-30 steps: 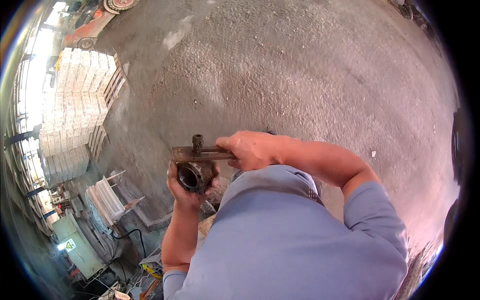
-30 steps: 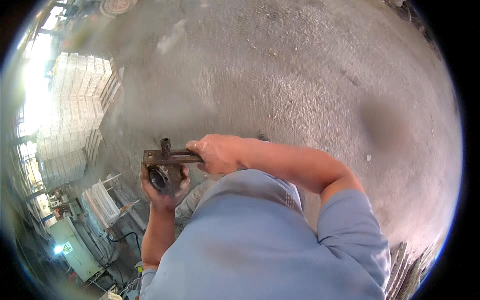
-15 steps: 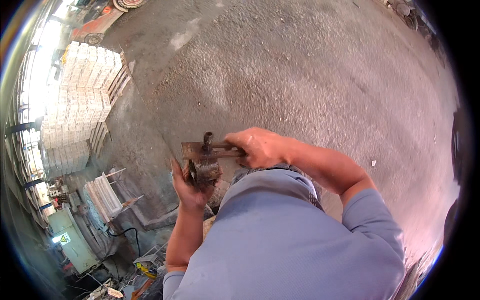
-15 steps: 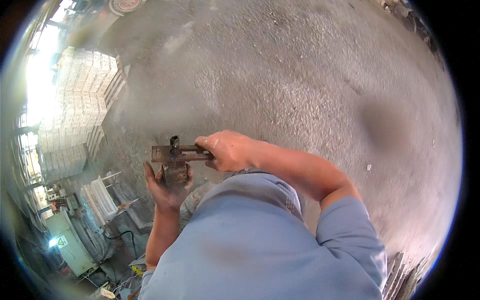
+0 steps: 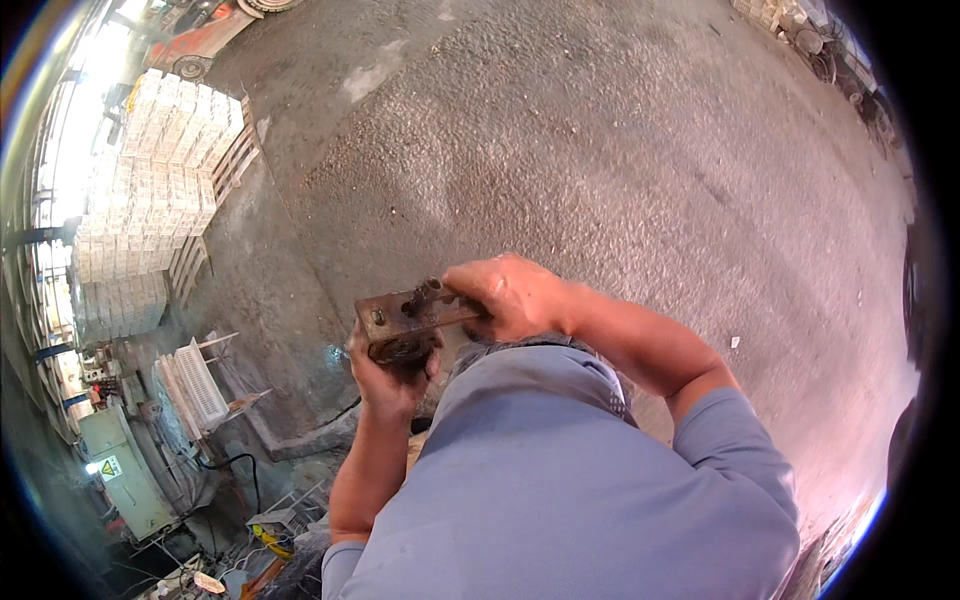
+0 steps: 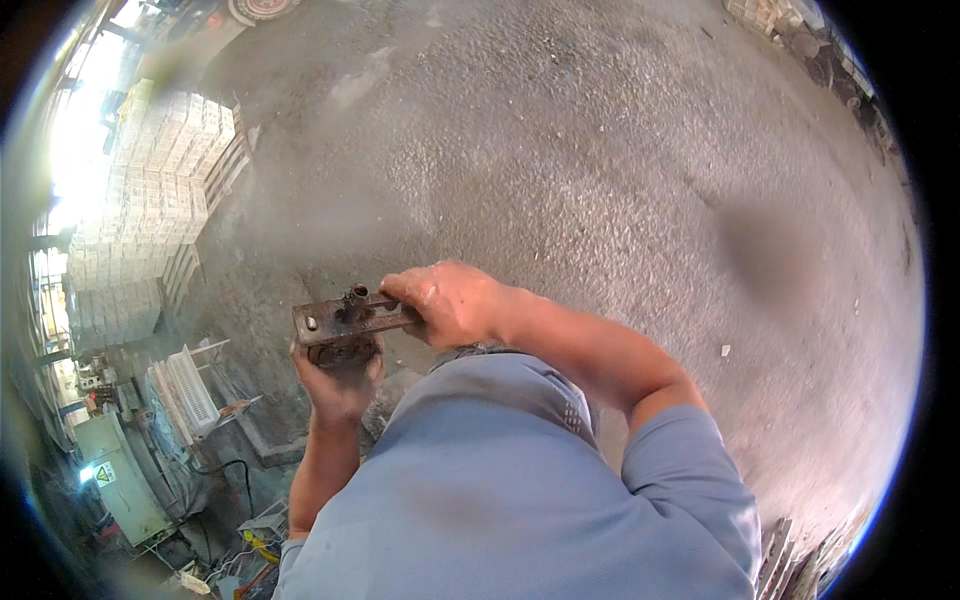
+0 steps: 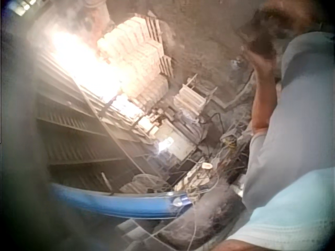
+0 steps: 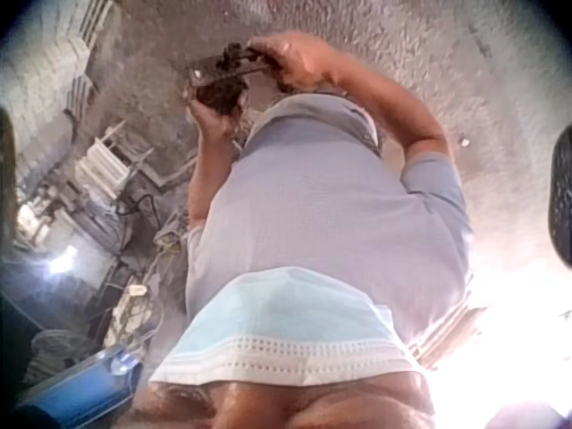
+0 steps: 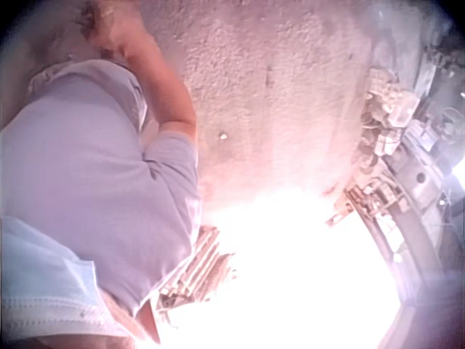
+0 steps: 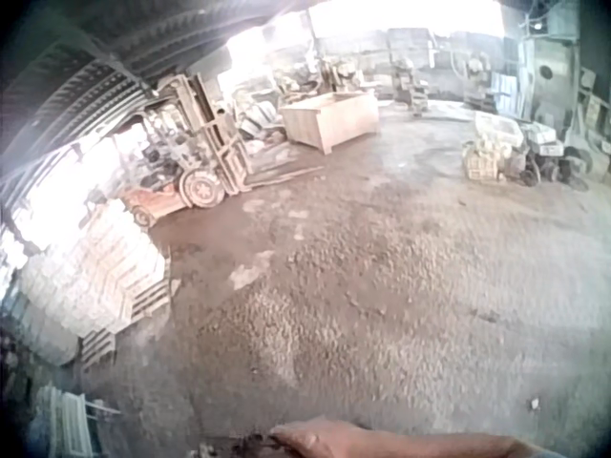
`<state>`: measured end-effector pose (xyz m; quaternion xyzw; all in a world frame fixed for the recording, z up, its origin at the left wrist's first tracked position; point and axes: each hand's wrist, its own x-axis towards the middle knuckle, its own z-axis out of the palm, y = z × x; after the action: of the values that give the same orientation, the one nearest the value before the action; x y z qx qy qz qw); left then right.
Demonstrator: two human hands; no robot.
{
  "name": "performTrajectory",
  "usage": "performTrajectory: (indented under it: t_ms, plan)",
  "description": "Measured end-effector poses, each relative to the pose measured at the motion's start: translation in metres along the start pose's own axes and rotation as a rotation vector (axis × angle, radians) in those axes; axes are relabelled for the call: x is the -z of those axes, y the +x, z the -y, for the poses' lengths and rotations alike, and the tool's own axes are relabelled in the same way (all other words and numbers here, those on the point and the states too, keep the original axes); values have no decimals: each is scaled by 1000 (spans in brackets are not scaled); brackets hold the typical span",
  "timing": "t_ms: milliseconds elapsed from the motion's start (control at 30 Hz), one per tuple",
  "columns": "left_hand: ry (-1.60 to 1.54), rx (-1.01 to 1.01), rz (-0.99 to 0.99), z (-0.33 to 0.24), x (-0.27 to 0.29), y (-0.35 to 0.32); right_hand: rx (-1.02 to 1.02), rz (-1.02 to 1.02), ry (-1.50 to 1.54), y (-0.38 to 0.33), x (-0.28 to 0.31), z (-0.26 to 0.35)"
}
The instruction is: The person welds a metal rod to a cylindrical metal part on the floor, then moves to a sink to rinse the part and returns to a workbench to inspect and adjust it with a wrench.
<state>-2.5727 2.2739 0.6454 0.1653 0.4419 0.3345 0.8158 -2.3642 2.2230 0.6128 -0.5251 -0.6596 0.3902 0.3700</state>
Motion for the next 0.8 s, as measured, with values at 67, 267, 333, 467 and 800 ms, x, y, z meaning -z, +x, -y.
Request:
performTrajectory:
  t_ms: [67,267,333,467,800]
  plan:
    - [-140,236,354,-3,17,7,67,-14,-35,2,0,-10]
    - [67,283,212,-9,6,5,59,75,-30,7,6,-7]
    - [157,128,10,-3,4,4,9,78,-26,5,2,-2]
    - [175,-192,245,9,28,2,-49,64,18,5,1,4]
    - [965,-693,175,8,48,17,-54,43,174,8,-6,10]
